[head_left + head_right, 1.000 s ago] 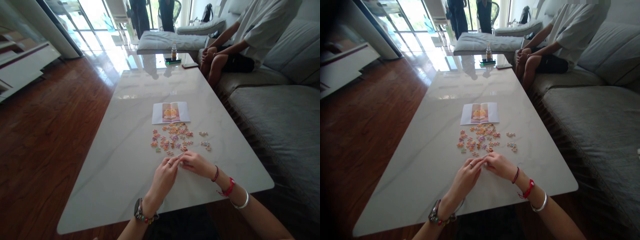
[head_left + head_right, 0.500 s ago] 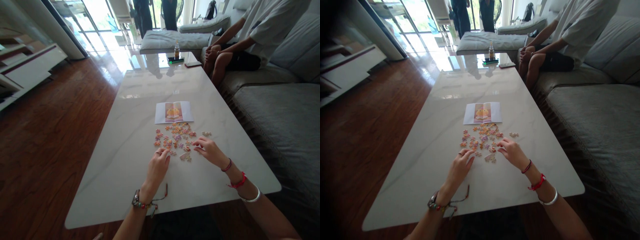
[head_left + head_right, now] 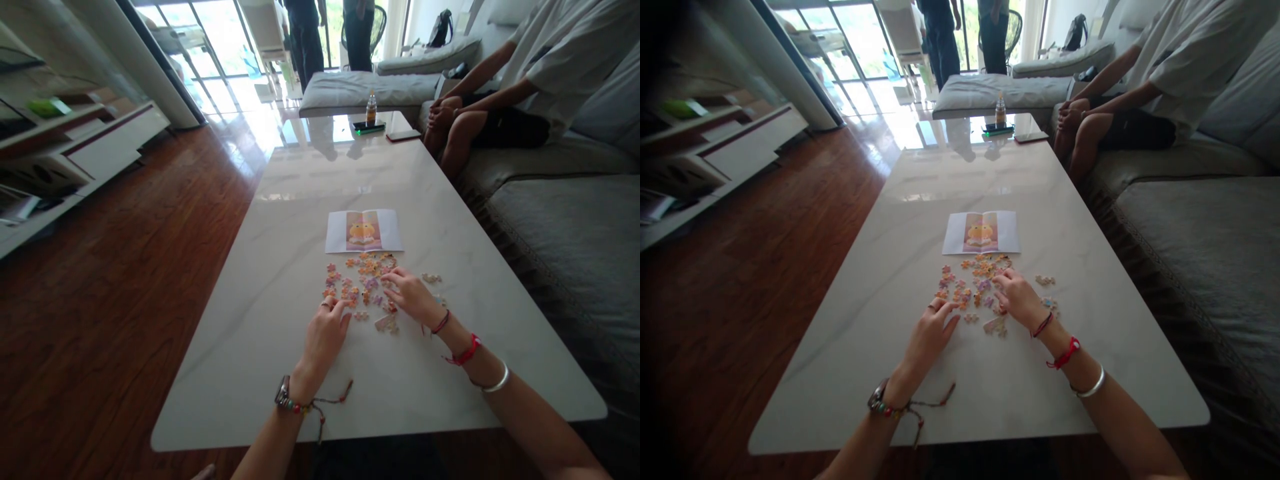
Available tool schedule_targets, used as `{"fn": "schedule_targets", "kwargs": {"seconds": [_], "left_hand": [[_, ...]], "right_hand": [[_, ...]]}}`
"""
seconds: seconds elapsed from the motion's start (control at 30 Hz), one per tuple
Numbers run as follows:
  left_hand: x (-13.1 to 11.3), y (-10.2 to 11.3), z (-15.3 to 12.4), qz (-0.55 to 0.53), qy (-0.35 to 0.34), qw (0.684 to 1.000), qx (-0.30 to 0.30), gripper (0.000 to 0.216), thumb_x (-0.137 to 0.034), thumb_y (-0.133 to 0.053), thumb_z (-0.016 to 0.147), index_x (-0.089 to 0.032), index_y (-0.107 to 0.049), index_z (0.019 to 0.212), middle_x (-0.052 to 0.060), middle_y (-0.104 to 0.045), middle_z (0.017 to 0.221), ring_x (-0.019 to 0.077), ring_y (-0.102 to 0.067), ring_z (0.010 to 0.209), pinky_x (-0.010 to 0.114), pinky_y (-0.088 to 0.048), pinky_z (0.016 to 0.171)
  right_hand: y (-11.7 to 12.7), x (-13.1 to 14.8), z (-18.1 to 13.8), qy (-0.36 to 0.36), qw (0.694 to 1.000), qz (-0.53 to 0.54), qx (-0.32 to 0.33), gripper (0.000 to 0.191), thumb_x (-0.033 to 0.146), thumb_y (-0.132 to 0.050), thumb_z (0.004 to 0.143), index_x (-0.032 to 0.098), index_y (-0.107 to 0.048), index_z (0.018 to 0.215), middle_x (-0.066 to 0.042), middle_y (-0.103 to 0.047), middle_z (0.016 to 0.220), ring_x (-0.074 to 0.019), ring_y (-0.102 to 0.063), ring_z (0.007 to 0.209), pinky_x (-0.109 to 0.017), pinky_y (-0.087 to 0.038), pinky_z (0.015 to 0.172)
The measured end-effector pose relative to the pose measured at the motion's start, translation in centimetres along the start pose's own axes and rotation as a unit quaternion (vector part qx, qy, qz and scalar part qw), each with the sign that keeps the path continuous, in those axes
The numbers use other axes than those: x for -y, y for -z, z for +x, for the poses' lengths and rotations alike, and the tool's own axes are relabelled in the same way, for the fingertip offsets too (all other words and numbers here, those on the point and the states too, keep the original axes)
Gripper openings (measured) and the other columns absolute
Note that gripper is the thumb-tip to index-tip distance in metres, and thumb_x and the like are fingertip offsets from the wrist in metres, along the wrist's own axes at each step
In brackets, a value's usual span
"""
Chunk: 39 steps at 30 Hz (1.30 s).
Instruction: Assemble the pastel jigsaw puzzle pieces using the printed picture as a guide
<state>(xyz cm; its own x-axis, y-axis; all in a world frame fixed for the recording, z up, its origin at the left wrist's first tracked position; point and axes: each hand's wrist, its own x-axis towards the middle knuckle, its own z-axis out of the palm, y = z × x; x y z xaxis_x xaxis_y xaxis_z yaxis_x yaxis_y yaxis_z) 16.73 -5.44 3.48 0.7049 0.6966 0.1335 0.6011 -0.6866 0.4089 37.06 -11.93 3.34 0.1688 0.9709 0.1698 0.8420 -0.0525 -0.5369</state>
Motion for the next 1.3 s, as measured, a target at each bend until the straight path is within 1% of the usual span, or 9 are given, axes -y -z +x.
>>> {"fn": "schedule_targets", "kwargs": {"seconds": [0.17,0.33,0.43,0.6,0.67,0.77,0.97,1.17,1.3], "left_hand": [[0.0,-0.1,3.3,-0.002,-0.021,0.999,-0.026,0.017,-0.021,-0.045,0.080,-0.020,-0.056,0.093,0.004,-0.052,0.088,0.0149,-0.053,0.080,0.027,-0.046,0.072],[-0.4,-0.8,5.7,-0.003,-0.031,0.999,-0.034,0.016,-0.018,-0.049,0.077,-0.019,-0.057,0.091,0.004,-0.052,0.085,0.0161,-0.052,0.081,0.030,-0.045,0.078],[-0.3,-1.2,5.5,-0.025,-0.022,0.999,-0.040,0.017,-0.018,-0.046,0.078,-0.019,-0.057,0.091,0.004,-0.052,0.086,0.0148,-0.052,0.079,0.029,-0.045,0.076],[0.0,-1.4,4.7,-0.034,-0.034,0.997,-0.053,0.018,-0.017,-0.045,0.079,-0.019,-0.057,0.093,0.004,-0.052,0.087,0.0145,-0.052,0.081,0.028,-0.046,0.075],[0.2,-1.5,4.6,-0.033,-0.043,0.997,-0.060,0.018,-0.017,-0.044,0.080,-0.019,-0.056,0.093,0.004,-0.053,0.088,0.0147,-0.051,0.083,0.029,-0.045,0.077],[0.7,-1.5,4.7,-0.026,-0.044,0.997,-0.063,0.017,-0.018,-0.045,0.080,-0.019,-0.056,0.092,0.004,-0.053,0.089,0.0152,-0.051,0.085,0.029,-0.045,0.078],[1.5,-1.6,4.8,-0.007,-0.039,0.994,-0.102,0.015,-0.021,-0.044,0.081,-0.019,-0.057,0.088,0.004,-0.053,0.089,0.0151,-0.051,0.085,0.028,-0.045,0.077],[1.2,-1.5,4.8,0.008,-0.042,0.991,-0.123,0.014,-0.022,-0.044,0.081,-0.019,-0.057,0.086,0.004,-0.054,0.087,0.0153,-0.051,0.083,0.027,-0.046,0.074],[1.2,-1.5,4.8,0.013,-0.046,0.990,-0.130,0.015,-0.022,-0.044,0.081,-0.019,-0.057,0.087,0.004,-0.054,0.086,0.0153,-0.051,0.083,0.027,-0.046,0.073]], "right_hand": [[0.2,-1.7,2.2,0.010,1.000,0.007,0.006,0.025,0.015,-0.055,0.073,0.017,-0.058,0.098,-0.006,-0.051,0.088,-0.0145,-0.053,0.076,-0.030,-0.044,0.075],[-0.7,-1.0,2.8,0.065,0.997,0.031,0.036,0.024,0.013,-0.057,0.071,0.018,-0.060,0.094,-0.005,-0.051,0.089,-0.0144,-0.052,0.083,-0.027,-0.044,0.077],[-1.1,-0.6,2.2,0.066,0.997,0.014,0.047,0.012,0.015,-0.053,0.075,0.018,-0.062,0.082,-0.005,-0.052,0.087,-0.0144,-0.051,0.084,-0.027,-0.043,0.076],[-0.7,-0.6,1.5,0.069,0.996,0.016,0.056,0.006,0.016,-0.053,0.075,0.017,-0.059,0.073,-0.005,-0.053,0.086,-0.0148,-0.052,0.085,-0.027,-0.042,0.076],[-0.5,-0.7,1.4,0.068,0.996,0.023,0.057,0.006,0.017,-0.055,0.074,0.017,-0.059,0.078,-0.005,-0.053,0.087,-0.0157,-0.052,0.087,-0.028,-0.042,0.078],[-0.7,-0.7,1.4,0.056,0.997,0.014,0.047,0.017,0.016,-0.056,0.073,0.018,-0.058,0.089,-0.006,-0.053,0.091,-0.0167,-0.051,0.090,-0.030,-0.041,0.079],[-0.6,-1.3,1.1,0.062,0.997,0.019,0.036,0.007,0.016,-0.052,0.076,0.017,-0.057,0.072,-0.005,-0.054,0.083,-0.0152,-0.052,0.083,-0.028,-0.042,0.076],[2.2,-3.2,0.9,-0.020,0.998,-0.003,-0.064,0.014,0.017,-0.050,0.078,0.018,-0.058,0.088,-0.005,-0.053,0.085,-0.0164,-0.053,0.082,-0.031,-0.042,0.077],[1.8,-3.5,1.0,-0.002,1.000,0.001,-0.023,0.017,0.021,-0.055,0.074,0.019,-0.059,0.090,-0.005,-0.053,0.087,-0.0164,-0.053,0.083,-0.030,-0.043,0.076]]}}
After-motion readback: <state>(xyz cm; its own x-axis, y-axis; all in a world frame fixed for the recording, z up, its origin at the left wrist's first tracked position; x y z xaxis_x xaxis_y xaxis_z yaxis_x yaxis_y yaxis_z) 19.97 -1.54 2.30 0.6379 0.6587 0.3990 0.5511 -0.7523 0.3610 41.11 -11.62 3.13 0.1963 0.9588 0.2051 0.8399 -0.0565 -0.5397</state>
